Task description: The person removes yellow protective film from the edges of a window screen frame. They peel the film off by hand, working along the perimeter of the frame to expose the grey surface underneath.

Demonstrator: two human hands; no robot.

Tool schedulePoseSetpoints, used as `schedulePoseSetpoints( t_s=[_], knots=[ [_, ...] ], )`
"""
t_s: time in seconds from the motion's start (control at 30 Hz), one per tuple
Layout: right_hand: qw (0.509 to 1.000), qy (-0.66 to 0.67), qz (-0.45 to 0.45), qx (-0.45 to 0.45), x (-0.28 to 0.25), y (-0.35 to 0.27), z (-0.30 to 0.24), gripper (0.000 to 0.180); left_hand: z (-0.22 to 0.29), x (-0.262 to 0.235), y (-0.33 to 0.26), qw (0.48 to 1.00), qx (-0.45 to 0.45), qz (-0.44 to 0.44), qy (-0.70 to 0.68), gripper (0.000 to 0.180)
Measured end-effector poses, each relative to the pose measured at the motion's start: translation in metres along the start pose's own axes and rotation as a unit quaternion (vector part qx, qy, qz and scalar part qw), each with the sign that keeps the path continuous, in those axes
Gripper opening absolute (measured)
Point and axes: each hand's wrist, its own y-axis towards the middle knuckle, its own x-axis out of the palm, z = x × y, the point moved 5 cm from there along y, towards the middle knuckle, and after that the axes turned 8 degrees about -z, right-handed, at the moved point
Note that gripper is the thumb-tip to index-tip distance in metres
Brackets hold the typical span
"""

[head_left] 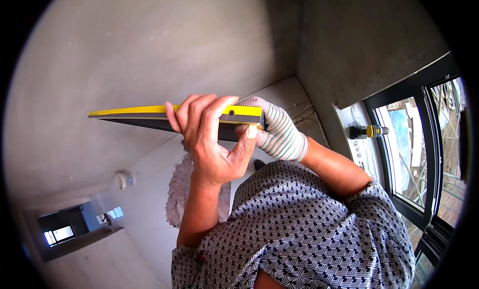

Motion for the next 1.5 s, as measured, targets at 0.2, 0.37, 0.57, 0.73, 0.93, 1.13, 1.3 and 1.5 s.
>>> schedulePoseSetpoints(
  t_s=[0.2, 0.37, 0.57, 0.73, 0.93, 1.13, 1.3, 1.5],
  knots=[
    [1.000, 0.014, -0.002, -0.001, -0.001, -0.003, -0.001, 0.042, -0.001, -0.001, -0.007, 1.000, -0.011, 0.011, 0.000, 0.058],
    [1.000, 0.010, 0.012, 0.015, 0.002, -0.006, 0.000, 0.040, 0.020, -0.016, -0.033, 0.979, 0.025, 0.200, -0.004, 0.043],
    [0.998, 0.055, 0.011, -0.008, 0.007, -0.007, 0.002, 0.040, 0.027, -0.001, -0.032, 0.976, -0.063, 0.065, -0.196, 0.018],
    [0.996, 0.085, -0.010, -0.031, 0.007, -0.013, 0.000, 0.046, 0.036, 0.002, -0.028, 0.968, -0.101, 0.045, -0.227, 0.012],
    [0.995, 0.091, -0.032, -0.027, 0.008, -0.014, 0.003, 0.043, 0.043, 0.002, -0.029, 0.955, -0.155, 0.041, -0.249, 0.008],
    [0.996, 0.078, -0.030, -0.042, 0.010, -0.014, 0.002, 0.036, 0.047, 0.002, -0.031, 0.946, -0.189, 0.046, -0.258, 0.007],
    [0.997, 0.044, -0.036, -0.052, 0.010, -0.014, -0.003, 0.036, 0.046, 0.006, -0.034, 0.935, -0.198, 0.050, -0.288, 0.006],
    [0.997, 0.054, -0.039, -0.034, 0.010, -0.014, -0.004, 0.036, 0.045, 0.014, -0.036, 0.918, -0.198, 0.068, -0.337, 0.008]
  ],
)
